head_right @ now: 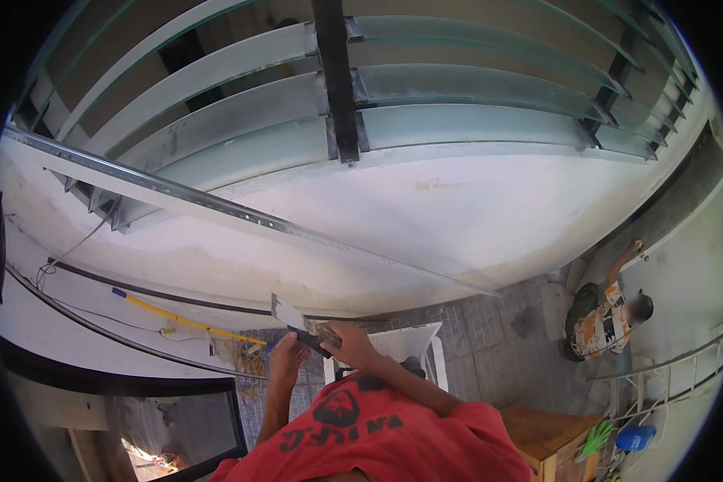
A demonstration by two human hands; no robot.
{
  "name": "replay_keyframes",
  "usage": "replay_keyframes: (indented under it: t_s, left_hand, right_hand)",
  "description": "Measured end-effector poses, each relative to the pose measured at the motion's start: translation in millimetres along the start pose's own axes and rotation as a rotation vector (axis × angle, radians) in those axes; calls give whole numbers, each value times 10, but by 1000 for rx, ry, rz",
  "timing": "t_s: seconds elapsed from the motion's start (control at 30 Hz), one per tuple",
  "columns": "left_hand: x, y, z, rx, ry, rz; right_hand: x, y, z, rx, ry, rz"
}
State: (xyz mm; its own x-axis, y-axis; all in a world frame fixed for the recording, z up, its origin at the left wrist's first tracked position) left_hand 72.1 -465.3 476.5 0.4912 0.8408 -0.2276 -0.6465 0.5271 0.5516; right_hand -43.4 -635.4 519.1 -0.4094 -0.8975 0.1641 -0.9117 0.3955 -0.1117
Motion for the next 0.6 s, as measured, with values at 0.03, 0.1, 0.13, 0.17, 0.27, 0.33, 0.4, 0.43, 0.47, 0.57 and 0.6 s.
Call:
replay_keyframes:
  t_s: [0.03,0.1,0.13,0.17,0.27,0.33,0.4,0.43,0.47,0.57,0.6]
  left_hand:
    - [10,31,2,-11,-70,49]
    - [57,77,18,-31,-249,129]
    - [94,94,22,-37,-357,160]
    - [94,103,23,-45,-462,187]
    - [-75,256,89,-626,-1324,525]
    - [-251,291,129,-703,-1310,457]
    - [-454,270,160,-737,-1274,291]
    - [-548,241,178,-733,-1245,162]
    - [-636,225,174,-728,-1212,32]
    - [-707,6,-46,-634,-1189,-81]
    - [-719,-58,-106,-585,-1205,-118]
  right_hand:
    - [40,0,-4,34,13,11]
    - [111,3,-9,106,40,35]
    - [138,9,-1,127,67,39]
    - [176,6,3,149,99,44]
    - [245,13,-34,171,124,49]
    - [268,6,-102,160,100,41]
    - [292,11,-146,135,60,28]
    - [302,10,-127,138,78,14]
    - [315,7,-92,140,96,3]
    - [377,-4,-194,241,69,35]
    - [409,-1,-234,288,48,61]
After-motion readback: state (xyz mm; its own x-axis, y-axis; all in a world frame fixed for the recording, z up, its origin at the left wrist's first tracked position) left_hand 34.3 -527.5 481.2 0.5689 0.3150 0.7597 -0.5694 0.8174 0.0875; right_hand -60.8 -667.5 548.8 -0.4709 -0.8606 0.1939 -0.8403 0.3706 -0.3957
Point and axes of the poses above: each hand's wrist, its own y-axis away from the middle knuckle, its own x-axis out of the back of the hand, z = x × y, the point moved 2 cm from there along -y, towards the middle knuckle, and after that the axes turned 14 degrees about -y, right-handed, at the moved point
